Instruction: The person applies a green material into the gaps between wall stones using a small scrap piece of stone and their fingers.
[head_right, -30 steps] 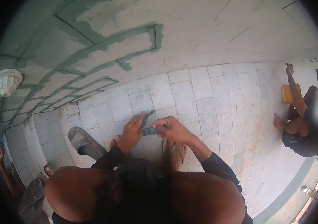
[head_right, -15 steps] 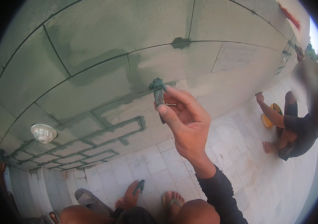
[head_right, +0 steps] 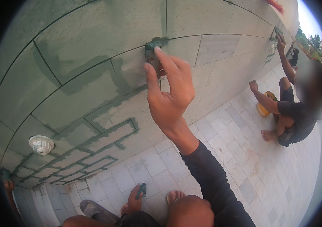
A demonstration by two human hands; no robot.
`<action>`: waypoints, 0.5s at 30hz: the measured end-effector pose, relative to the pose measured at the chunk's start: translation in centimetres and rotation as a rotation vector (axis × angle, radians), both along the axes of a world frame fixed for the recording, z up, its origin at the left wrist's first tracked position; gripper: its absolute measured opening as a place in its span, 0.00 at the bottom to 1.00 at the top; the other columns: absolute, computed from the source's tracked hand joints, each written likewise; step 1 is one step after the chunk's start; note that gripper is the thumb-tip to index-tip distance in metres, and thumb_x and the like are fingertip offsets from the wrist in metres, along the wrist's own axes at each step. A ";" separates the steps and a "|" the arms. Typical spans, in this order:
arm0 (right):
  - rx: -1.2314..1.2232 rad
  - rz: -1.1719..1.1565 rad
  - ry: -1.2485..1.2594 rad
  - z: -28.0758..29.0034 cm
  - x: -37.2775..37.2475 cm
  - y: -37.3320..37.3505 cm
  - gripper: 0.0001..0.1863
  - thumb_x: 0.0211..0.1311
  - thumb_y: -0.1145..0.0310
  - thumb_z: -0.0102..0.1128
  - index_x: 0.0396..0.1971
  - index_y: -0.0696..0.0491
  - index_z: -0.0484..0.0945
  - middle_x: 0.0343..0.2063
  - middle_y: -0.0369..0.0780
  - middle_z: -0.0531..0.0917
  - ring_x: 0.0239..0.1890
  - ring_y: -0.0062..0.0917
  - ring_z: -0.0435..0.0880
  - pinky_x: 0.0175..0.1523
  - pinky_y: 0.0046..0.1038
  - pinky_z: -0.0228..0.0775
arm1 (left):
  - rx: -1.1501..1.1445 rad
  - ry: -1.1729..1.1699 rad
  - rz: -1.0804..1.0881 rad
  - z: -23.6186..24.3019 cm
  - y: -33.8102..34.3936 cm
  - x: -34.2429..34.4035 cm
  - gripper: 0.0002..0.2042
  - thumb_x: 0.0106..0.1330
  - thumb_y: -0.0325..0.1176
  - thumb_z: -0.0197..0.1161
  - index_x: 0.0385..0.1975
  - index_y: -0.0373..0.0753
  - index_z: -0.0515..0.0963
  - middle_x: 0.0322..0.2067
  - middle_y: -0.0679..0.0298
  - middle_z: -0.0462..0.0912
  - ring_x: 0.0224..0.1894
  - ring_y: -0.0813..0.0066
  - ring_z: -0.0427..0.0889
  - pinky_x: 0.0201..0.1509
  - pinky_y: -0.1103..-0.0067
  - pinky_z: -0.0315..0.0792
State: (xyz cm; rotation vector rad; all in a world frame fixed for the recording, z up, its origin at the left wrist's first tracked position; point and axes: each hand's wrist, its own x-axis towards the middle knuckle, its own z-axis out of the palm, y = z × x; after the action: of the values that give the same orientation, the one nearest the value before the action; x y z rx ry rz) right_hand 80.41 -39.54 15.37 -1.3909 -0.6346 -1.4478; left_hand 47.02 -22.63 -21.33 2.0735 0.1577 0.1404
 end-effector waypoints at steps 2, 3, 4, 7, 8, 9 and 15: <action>-0.003 -0.016 -0.010 0.4 0.1 0.2 0.20 0.58 0.82 0.73 0.52 0.58 0.85 0.38 0.41 0.84 0.32 0.21 0.81 0.35 0.21 0.75 | -0.002 0.000 -0.004 -0.1 -0.1 0.1 0.20 0.71 0.28 0.65 0.61 0.29 0.76 0.61 0.44 0.79 0.66 0.46 0.76 0.69 0.65 0.71; -0.011 -0.036 -0.009 0.3 0.2 0.3 0.20 0.58 0.82 0.73 0.52 0.58 0.85 0.38 0.41 0.84 0.32 0.21 0.80 0.35 0.21 0.75 | 0.000 0.004 -0.004 0.0 -0.1 0.1 0.20 0.71 0.28 0.65 0.61 0.29 0.76 0.61 0.44 0.79 0.66 0.46 0.76 0.69 0.64 0.71; -0.020 -0.057 -0.009 0.3 0.3 0.4 0.20 0.58 0.82 0.73 0.52 0.58 0.85 0.38 0.41 0.84 0.31 0.21 0.80 0.34 0.20 0.75 | 0.002 0.007 -0.004 0.0 -0.1 0.1 0.20 0.71 0.28 0.65 0.61 0.29 0.76 0.61 0.44 0.79 0.66 0.46 0.76 0.69 0.64 0.71; -0.034 -0.087 -0.001 0.2 0.2 0.5 0.19 0.57 0.82 0.73 0.50 0.58 0.86 0.37 0.40 0.83 0.29 0.20 0.79 0.33 0.21 0.74 | 0.015 0.001 -0.008 0.3 -0.1 0.0 0.20 0.71 0.28 0.65 0.61 0.29 0.76 0.61 0.44 0.79 0.65 0.46 0.76 0.69 0.64 0.71; -0.038 -0.094 0.003 0.3 0.1 0.5 0.19 0.57 0.83 0.73 0.50 0.58 0.86 0.36 0.40 0.83 0.29 0.20 0.79 0.32 0.21 0.73 | 0.004 -0.001 -0.003 0.2 -0.1 0.0 0.20 0.71 0.28 0.66 0.61 0.29 0.76 0.61 0.44 0.79 0.65 0.46 0.76 0.68 0.64 0.71; -0.049 -0.092 0.010 0.5 0.0 0.4 0.19 0.56 0.83 0.72 0.49 0.58 0.86 0.36 0.40 0.82 0.28 0.20 0.78 0.32 0.21 0.73 | -0.008 -0.004 0.002 0.1 -0.3 0.1 0.20 0.70 0.28 0.66 0.61 0.29 0.76 0.60 0.44 0.79 0.65 0.46 0.77 0.68 0.64 0.71; -0.125 -0.091 0.144 1.9 -2.1 -0.8 0.18 0.52 0.82 0.70 0.45 0.58 0.87 0.33 0.40 0.81 0.26 0.23 0.78 0.30 0.24 0.71 | -0.016 -0.003 0.020 -0.1 -0.2 0.1 0.19 0.70 0.28 0.66 0.59 0.29 0.77 0.60 0.46 0.80 0.65 0.48 0.77 0.68 0.65 0.72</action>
State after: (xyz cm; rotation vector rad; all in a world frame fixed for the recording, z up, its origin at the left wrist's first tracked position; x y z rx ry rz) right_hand 78.28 -40.30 17.24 -1.6240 -0.5837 -1.3826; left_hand 47.09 -22.79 -21.41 2.0563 0.1780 0.1539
